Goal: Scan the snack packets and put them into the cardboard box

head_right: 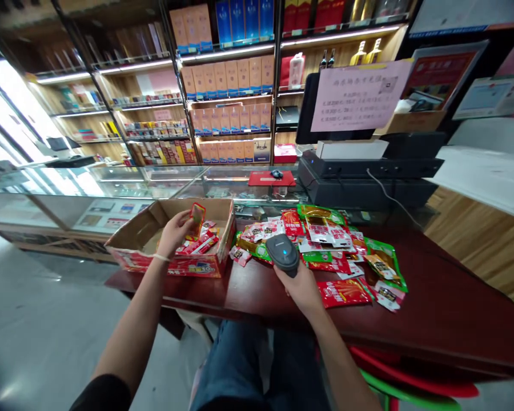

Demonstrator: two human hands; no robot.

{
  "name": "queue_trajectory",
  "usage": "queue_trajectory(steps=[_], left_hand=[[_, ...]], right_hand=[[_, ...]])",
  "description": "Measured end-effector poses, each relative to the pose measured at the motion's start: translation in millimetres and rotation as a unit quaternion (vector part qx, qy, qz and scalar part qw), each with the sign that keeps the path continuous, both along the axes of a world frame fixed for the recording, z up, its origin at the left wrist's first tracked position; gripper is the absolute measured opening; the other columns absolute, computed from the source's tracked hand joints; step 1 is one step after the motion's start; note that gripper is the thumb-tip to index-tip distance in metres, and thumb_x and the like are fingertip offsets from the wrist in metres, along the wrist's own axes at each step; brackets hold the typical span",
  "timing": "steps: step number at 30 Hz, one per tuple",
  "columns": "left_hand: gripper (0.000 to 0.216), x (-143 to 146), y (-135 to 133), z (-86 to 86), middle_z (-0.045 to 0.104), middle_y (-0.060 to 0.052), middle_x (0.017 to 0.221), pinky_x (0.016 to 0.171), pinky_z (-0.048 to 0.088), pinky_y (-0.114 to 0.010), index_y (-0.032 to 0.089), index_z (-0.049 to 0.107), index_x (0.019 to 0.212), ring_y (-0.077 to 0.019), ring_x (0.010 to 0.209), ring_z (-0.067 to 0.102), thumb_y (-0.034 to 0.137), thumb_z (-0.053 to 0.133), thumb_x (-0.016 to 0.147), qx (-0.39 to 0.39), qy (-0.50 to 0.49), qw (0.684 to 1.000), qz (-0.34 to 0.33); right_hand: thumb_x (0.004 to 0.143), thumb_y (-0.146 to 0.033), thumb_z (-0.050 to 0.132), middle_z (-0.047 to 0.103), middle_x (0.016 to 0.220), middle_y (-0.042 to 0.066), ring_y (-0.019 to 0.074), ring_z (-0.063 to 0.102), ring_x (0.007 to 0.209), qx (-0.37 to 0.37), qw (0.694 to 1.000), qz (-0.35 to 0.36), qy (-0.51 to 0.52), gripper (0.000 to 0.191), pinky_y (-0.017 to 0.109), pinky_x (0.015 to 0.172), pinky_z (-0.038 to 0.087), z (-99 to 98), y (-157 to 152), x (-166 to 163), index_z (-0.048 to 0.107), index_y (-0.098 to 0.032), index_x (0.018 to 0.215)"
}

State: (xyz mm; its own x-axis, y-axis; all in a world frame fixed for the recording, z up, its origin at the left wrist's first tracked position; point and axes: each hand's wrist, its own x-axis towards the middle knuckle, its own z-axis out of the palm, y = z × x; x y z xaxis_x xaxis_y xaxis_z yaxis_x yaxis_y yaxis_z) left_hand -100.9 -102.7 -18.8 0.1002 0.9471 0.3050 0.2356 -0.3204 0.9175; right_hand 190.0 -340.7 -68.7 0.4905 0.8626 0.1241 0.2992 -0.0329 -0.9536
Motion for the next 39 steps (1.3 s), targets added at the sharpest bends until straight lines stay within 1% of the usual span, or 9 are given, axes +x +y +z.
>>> queue_trajectory(steps=[3,6,12,15,21,24,33,36,39], left_hand=[[0.046,-7.6,12.3,-16.3,0.075,-0.013,0.104,0.091,0.055,-0.039,0.015,0.066,0.116,-0.0248,0.100,0.071,0.037,0.071,0.077,-0.007,-0.031,0.999,-0.032],[0.046,-8.4,14.7,-22.6,0.074,-0.014,0.109,0.095,0.053,-0.040,0.015,0.067,0.114,-0.0252,0.105,0.069,0.042,0.070,0.077,0.011,-0.015,0.999,-0.036],[0.042,-2.3,-1.8,-8.2,0.075,-0.013,0.109,0.095,0.053,-0.038,0.015,0.069,0.112,-0.0245,0.101,0.070,0.043,0.061,0.083,0.060,0.100,0.993,-0.015],[0.039,15.2,-19.7,4.2,0.075,-0.011,0.109,0.095,0.053,-0.036,0.016,0.069,0.112,-0.0230,0.101,0.070,0.043,0.061,0.084,0.091,0.116,0.989,-0.021],[0.037,87.5,-65.7,13.2,0.075,-0.008,0.111,0.092,0.055,-0.034,0.018,0.069,0.114,-0.0209,0.097,0.071,0.042,0.060,0.087,0.114,0.101,0.980,-0.128],[0.034,134.4,-90.5,-0.7,0.074,-0.008,0.113,0.092,0.055,-0.034,0.019,0.069,0.112,-0.0216,0.099,0.070,0.041,0.059,0.088,0.118,0.107,0.965,-0.210],[0.027,271.7,-177.0,-70.6,0.074,-0.007,0.113,0.093,0.053,-0.035,0.021,0.069,0.113,-0.0225,0.102,0.069,0.030,0.060,0.090,0.101,0.166,0.894,-0.405],[0.030,305.4,-199.5,-93.0,0.071,-0.009,0.118,0.101,0.049,-0.037,0.018,0.068,0.117,-0.0238,0.109,0.066,0.025,0.062,0.088,0.135,0.196,0.868,-0.435],[0.045,325.6,-212.2,-112.7,0.063,-0.014,0.131,0.110,0.041,-0.041,0.016,0.064,0.126,-0.0290,0.123,0.056,0.029,0.070,0.083,0.199,0.272,0.841,-0.424]], right_hand=[[0.073,-0.058,0.073,0.052,0.040,-0.003,0.0165,0.049,0.034,0.002,1.000,0.006,-0.004,0.040,0.029,0.041,0.040,0.2,4.4,-5.2,0.056,-0.022,0.071],[0.074,-0.058,0.072,0.053,0.041,-0.003,0.0165,0.049,0.034,-0.003,1.000,0.001,-0.008,0.039,0.029,0.041,0.041,-0.4,4.6,-4.8,0.057,-0.022,0.073],[0.078,-0.054,0.068,0.053,0.042,-0.003,0.0164,0.051,0.036,-0.019,0.999,-0.025,-0.024,0.034,0.028,0.044,0.042,4.5,-7.1,6.3,0.056,-0.022,0.074],[0.076,-0.052,0.071,0.055,0.043,-0.004,0.0163,0.052,0.036,-0.024,0.999,-0.038,-0.013,0.033,0.028,0.042,0.041,4.1,-16.8,17.8,0.057,-0.023,0.077],[0.075,-0.049,0.072,0.050,0.042,-0.007,0.0153,0.049,0.035,-0.011,0.996,-0.074,0.037,0.031,0.026,0.037,0.039,-2.7,-49.8,50.0,0.052,-0.025,0.080],[0.075,-0.048,0.071,0.049,0.041,-0.007,0.0151,0.048,0.035,-0.019,0.994,-0.098,0.042,0.031,0.026,0.038,0.040,-4.3,-73.9,68.3,0.052,-0.025,0.079],[0.075,-0.050,0.072,0.054,0.045,-0.006,0.0153,0.050,0.037,-0.007,0.982,-0.182,0.043,0.034,0.026,0.038,0.041,-20.2,-146.2,120.0,0.052,-0.024,0.086],[0.075,-0.054,0.072,0.055,0.046,-0.006,0.0153,0.051,0.036,-0.008,0.978,-0.206,0.030,0.038,0.026,0.038,0.041,-27.3,-163.4,133.3,0.053,-0.023,0.084],[0.076,-0.057,0.071,0.054,0.044,-0.006,0.0151,0.050,0.034,-0.009,0.977,-0.210,0.025,0.039,0.026,0.038,0.041,-32.8,-175.2,142.7,0.055,-0.022,0.084]])
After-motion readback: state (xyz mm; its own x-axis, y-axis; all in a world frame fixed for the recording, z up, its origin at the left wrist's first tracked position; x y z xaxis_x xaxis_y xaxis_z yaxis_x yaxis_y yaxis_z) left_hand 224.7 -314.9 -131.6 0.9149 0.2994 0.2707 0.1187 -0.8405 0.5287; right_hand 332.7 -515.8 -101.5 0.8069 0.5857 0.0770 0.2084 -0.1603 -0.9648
